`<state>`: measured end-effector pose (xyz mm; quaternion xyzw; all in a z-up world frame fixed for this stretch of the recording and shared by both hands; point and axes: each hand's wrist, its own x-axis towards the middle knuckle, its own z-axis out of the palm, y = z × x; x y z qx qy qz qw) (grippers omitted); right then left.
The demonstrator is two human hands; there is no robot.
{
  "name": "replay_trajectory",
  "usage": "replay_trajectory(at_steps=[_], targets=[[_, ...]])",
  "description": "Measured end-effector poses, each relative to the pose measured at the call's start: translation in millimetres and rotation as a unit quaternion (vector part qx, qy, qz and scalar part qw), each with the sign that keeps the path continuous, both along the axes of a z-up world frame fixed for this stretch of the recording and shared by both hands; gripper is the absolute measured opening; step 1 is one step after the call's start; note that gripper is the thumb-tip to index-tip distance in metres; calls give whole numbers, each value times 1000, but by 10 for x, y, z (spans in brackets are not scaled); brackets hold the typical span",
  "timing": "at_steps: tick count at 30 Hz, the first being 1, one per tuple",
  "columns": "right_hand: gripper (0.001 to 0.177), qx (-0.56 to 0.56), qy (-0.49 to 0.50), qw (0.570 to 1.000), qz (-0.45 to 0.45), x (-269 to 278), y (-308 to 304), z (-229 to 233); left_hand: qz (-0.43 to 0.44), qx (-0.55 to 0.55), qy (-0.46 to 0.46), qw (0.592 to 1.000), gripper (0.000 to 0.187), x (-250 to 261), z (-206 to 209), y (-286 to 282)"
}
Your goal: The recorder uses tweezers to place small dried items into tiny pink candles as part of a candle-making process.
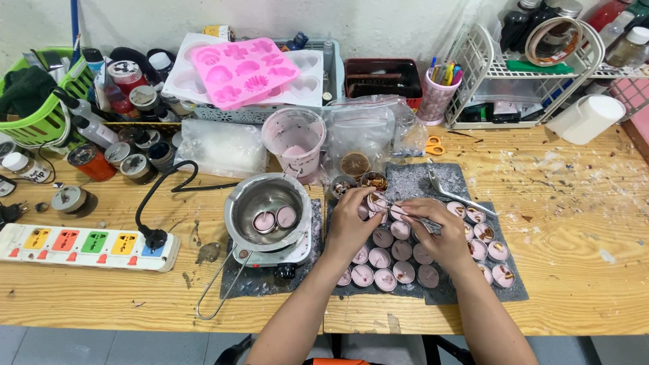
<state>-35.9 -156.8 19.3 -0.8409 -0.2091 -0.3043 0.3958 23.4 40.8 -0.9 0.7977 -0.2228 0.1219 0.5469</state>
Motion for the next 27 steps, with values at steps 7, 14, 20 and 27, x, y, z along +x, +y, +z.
replay_trajectory(at_steps=[7,14,20,27], targets=[[19,35,-25,998,-36,26,25,-69,-3,32,14,999,51,-11,-19,-22],[17,56,-16,998,12,21,79,-45,22,12,16,1000,51,-17,13,9],[19,49,-25,998,-24,-32,213,-10,23,-1,-2,1000,50,-20,16,9],[18,41,-80,995,-44,-15,301,-51,33,8,-3,999,48,-24,42,31]])
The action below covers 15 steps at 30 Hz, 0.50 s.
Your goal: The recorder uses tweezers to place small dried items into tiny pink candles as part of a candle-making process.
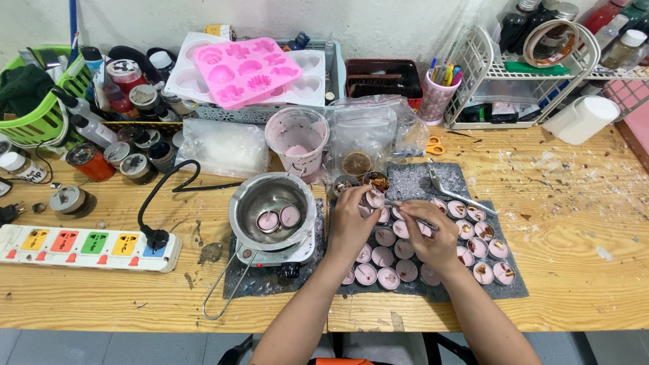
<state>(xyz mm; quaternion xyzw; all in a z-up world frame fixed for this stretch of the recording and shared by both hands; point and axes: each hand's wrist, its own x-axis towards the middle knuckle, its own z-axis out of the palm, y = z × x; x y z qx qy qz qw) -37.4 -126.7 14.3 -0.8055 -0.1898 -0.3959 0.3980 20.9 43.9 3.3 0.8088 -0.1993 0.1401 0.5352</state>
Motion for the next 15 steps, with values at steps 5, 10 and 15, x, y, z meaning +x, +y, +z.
replay_trajectory(at_steps=[5,10,15], targets=[[13,48,6,999,-6,128,-146,-183,23,19,41,999,48,16,15,9],[11,119,88,988,-39,197,2,-23,44,62,93,993,49,33,4,33],[17,27,208,972,-104,285,2,2,66,128,58,988,51,41,-20,39]])
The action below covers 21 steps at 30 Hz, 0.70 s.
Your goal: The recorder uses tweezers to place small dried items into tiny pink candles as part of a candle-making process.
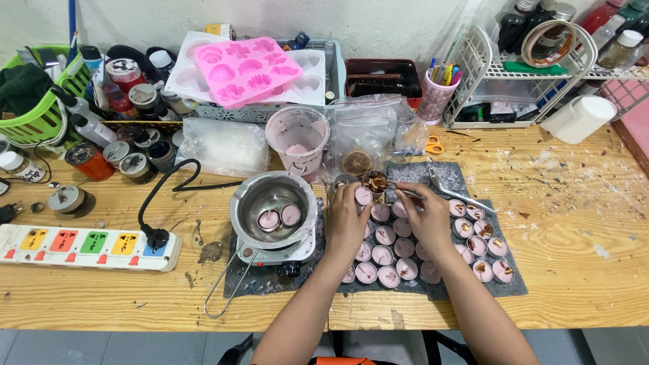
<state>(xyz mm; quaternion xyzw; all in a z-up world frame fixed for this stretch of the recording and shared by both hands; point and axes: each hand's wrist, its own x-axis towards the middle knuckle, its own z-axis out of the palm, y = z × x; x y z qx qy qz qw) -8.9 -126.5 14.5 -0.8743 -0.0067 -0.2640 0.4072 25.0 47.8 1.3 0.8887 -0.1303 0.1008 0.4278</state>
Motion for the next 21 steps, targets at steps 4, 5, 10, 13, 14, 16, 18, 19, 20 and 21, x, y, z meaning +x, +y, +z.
replay_trajectory(at_steps=[4,5,10,13,14,16,18,19,20,21], targets=[[18,97,44,994,-37,5,-225,-72,3,-15,-8,1000,52,15,-26,-15],[15,147,-15,989,-8,16,-297,-104,2,-15,-11,1000,52,19,-31,-18],[14,285,-103,953,15,-48,-547,-15,-46,-4,22,999,54,-22,-56,-46],[13,298,-111,948,-17,-92,-653,32,-124,-42,-27,991,50,-61,-103,-119],[14,324,-115,939,-15,-94,-689,15,-145,-23,-32,989,49,-76,-95,-160],[15,353,-122,928,-14,-78,-732,-9,-166,-1,-38,985,49,-74,-96,-276],[16,376,-125,918,-7,-72,-761,-30,-207,51,-16,977,52,-67,-130,-446],[16,376,-127,918,-10,-76,-761,-22,-210,52,-16,976,52,-61,-103,-525],[16,372,-131,919,-5,-79,-759,-13,-219,78,-20,972,52,-55,-76,-602],[16,367,-136,920,0,-82,-755,-6,-227,105,-23,968,52,-50,-50,-678]])
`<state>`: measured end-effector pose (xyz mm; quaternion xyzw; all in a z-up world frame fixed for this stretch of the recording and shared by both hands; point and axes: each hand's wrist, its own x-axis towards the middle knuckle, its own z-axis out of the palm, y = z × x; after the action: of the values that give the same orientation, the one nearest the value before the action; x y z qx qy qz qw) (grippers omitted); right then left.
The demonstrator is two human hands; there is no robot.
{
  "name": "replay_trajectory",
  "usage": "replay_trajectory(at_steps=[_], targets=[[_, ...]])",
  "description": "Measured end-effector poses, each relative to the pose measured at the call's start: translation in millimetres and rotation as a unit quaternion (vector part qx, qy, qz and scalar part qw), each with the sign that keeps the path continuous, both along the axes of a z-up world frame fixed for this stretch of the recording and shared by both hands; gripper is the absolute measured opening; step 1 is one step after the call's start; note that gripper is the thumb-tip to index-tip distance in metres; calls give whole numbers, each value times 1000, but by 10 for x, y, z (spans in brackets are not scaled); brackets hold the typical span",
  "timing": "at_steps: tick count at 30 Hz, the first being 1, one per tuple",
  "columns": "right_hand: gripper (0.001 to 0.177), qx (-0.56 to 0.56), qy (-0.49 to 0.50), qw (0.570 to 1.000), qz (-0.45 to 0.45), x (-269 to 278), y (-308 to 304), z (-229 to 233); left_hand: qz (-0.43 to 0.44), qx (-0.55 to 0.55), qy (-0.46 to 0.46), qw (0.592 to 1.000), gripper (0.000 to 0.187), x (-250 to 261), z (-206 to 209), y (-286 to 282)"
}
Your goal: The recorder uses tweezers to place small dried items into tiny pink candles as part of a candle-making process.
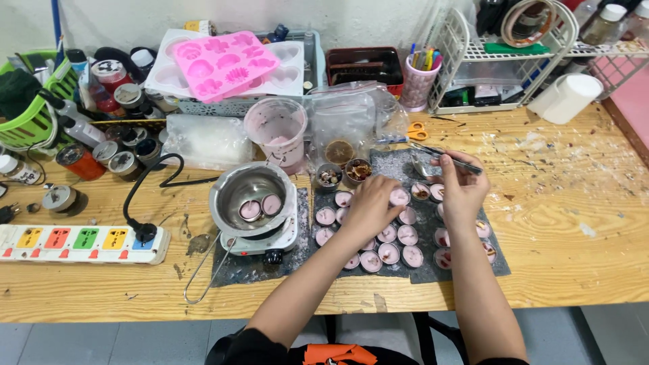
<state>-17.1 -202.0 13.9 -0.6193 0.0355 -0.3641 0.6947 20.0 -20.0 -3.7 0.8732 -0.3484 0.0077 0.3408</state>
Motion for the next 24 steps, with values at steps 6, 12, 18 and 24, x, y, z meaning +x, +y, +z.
replay_trajectory(at_steps=[6,12,18,24], targets=[[16,2,2,1000,-14,5,-33,-12,-3,96,-65,993,59,205,-261,-405],[17,-7,-6,1000,-1,-19,-25,5,30,149,-34,988,69,139,-112,-642],[17,-6,-2,1000,-6,-18,-22,23,67,174,-76,980,57,149,-182,-861],[17,25,-4,1000,-16,-51,-12,63,54,42,37,997,70,102,80,-657]])
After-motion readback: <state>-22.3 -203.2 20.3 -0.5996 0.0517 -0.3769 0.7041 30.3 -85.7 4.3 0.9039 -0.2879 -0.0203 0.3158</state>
